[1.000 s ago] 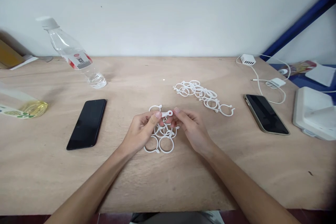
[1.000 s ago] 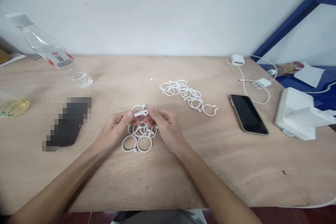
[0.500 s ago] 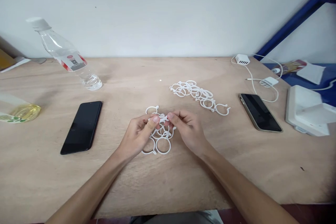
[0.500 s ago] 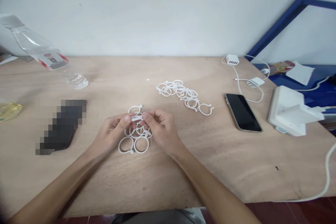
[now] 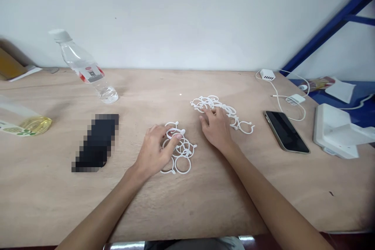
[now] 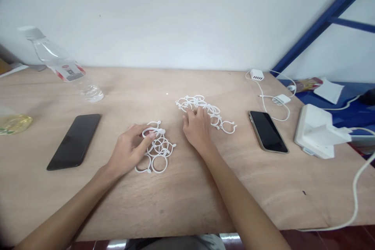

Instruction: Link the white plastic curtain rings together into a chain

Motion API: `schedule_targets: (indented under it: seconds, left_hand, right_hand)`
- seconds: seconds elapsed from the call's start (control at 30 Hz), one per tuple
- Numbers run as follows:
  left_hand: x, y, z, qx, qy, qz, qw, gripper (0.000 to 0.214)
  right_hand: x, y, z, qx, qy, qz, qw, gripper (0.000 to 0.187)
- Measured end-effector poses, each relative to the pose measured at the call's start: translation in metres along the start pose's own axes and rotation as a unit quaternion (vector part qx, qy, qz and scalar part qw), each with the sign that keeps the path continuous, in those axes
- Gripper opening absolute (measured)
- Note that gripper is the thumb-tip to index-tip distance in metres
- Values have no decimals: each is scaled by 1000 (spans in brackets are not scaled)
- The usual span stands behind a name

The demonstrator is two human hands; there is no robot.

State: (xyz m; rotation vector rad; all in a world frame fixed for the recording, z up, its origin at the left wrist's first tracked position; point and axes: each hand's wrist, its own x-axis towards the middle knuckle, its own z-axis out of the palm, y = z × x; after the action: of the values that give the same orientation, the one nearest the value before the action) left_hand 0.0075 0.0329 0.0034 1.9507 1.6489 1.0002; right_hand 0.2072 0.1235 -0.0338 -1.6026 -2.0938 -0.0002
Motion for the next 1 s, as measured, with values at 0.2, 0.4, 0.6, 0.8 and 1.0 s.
schedule_targets:
  seconds: [0.2,0.4,0.6,0.8,1.0]
  left_hand:
    - [-4,-6,6,94,27,63,993,34]
    - [-7,-4,7,98,23,43,994,44]
    - [-6,-5,7,83,32,32,996,42]
    - [-4,-7,8,66,68,64,993,40]
    - [-4,-8,7,57,104,105,987,58]
  right_hand:
    - [15,-1,14,30,18,-16,999,21]
    - [10,3,-2,163,51,8,985,22]
    - [7,9,-18,229,45,114,966,30]
    - [-5,-19,-27,405,-3,154,901,27]
    - [-26,-69,-33,634,-158,234,720,23]
